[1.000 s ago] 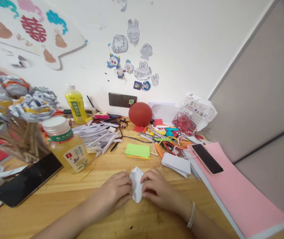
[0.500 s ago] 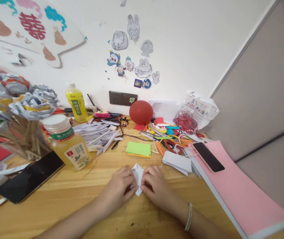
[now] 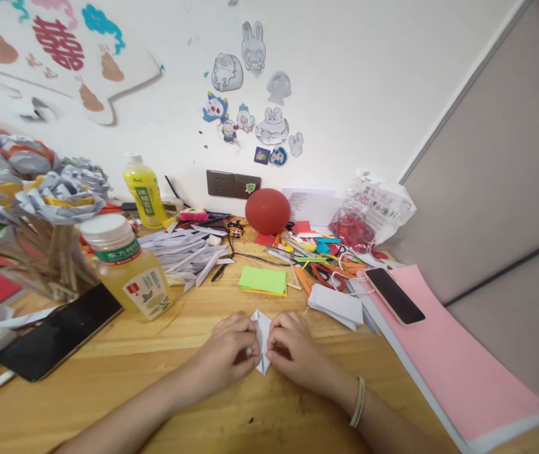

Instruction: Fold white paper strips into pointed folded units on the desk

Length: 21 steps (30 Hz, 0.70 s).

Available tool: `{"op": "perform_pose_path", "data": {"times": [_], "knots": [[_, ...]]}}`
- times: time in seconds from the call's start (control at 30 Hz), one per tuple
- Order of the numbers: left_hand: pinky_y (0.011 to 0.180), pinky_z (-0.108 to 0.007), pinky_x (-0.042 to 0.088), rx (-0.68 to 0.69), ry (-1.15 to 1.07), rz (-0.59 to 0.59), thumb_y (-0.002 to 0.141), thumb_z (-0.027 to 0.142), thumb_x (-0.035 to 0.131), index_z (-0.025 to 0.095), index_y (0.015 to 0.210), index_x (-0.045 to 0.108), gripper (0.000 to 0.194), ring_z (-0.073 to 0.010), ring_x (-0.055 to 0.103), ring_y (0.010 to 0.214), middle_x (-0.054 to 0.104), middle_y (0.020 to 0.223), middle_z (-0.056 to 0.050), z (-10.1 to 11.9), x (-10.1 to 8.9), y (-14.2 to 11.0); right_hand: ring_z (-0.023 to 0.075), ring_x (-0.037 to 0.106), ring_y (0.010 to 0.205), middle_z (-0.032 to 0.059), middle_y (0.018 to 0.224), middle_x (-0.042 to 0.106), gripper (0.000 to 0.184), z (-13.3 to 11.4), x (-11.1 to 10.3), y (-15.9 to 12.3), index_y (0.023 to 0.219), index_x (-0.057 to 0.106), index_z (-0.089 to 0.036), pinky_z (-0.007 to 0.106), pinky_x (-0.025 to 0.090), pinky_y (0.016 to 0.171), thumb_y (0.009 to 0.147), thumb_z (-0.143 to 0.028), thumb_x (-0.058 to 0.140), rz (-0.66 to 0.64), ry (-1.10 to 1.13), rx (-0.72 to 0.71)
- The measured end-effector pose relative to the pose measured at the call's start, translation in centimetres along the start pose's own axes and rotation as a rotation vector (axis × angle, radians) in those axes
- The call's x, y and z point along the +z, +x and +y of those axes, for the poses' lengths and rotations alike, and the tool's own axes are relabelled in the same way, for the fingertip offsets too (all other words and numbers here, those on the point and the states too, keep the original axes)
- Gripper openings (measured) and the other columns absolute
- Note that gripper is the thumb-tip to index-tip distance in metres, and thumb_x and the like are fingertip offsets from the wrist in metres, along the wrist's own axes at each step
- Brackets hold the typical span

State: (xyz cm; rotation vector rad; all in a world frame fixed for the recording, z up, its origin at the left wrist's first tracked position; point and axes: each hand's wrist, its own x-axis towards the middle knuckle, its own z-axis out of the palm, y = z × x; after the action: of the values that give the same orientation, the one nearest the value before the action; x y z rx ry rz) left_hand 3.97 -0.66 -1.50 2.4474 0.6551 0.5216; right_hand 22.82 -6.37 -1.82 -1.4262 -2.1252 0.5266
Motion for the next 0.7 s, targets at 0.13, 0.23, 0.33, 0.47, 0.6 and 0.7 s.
{"op": "perform_pose_path", "data": {"times": [0.13,0.23,0.33,0.47,0.6,0.7], "knots": [[0.078,-0.031,0.038,-0.071,0.046,0.033,0.081,0.019,0.055,0.020,0.074,0.061,0.009,-0.0199,0.050,0.088,0.059,0.086,-0.003,0.7,0.2,-0.1,0.0159,0.043,0.092,-0.0016,0.092,0.051,0.015,-0.1,0.3,0.0,0.077,0.053,-0.019,0.029,0.033,0.081,0.076,-0.010,0.066,0.016,-0.016,-0.006],[0.077,-0.031,0.038,-0.097,0.067,0.047,0.081,0.019,0.053,0.019,0.071,0.059,0.012,-0.0200,0.050,0.086,0.057,0.083,-0.004,1.0,0.3,-0.1,0.0161,0.043,0.091,-0.0013,0.092,0.050,0.015,-0.1,0.5,-0.2,0.078,0.053,-0.019,0.029,0.033,0.081,0.077,-0.009,0.065,0.024,-0.039,-0.010],[0.076,-0.032,0.039,-0.119,0.085,0.061,0.080,0.019,0.053,0.019,0.069,0.057,0.012,-0.0209,0.049,0.086,0.057,0.083,-0.004,1.3,0.5,0.0,0.0165,0.043,0.091,-0.0009,0.093,0.050,0.016,-0.3,0.6,-0.3,0.079,0.052,-0.019,0.029,0.033,0.080,0.076,-0.009,0.065,0.038,-0.059,-0.002],[0.074,-0.033,0.039,-0.156,0.116,0.077,0.077,0.017,0.053,0.019,0.069,0.055,0.009,-0.0218,0.049,0.086,0.055,0.081,-0.004,1.5,0.6,0.2,0.0169,0.043,0.090,-0.0002,0.092,0.050,0.014,-0.9,0.7,-0.6,0.079,0.052,-0.019,0.030,0.034,0.080,0.079,-0.011,0.063,0.056,-0.085,0.029],[0.074,-0.033,0.038,-0.155,0.101,0.088,0.076,0.015,0.053,0.019,0.068,0.054,0.009,-0.0217,0.049,0.085,0.055,0.081,-0.004,1.5,0.7,0.1,0.0164,0.043,0.089,-0.0002,0.090,0.050,0.013,-1.2,0.8,-0.6,0.079,0.051,-0.019,0.030,0.035,0.080,0.080,-0.011,0.061,0.074,-0.108,0.036],[0.074,-0.032,0.038,-0.156,0.088,0.086,0.074,0.014,0.054,0.019,0.068,0.054,0.008,-0.0217,0.050,0.086,0.055,0.081,-0.004,1.5,0.7,0.1,0.0164,0.043,0.088,0.0000,0.090,0.050,0.013,-1.2,0.9,-0.7,0.079,0.051,-0.019,0.030,0.035,0.080,0.080,-0.010,0.061,0.083,-0.128,0.039]]}}
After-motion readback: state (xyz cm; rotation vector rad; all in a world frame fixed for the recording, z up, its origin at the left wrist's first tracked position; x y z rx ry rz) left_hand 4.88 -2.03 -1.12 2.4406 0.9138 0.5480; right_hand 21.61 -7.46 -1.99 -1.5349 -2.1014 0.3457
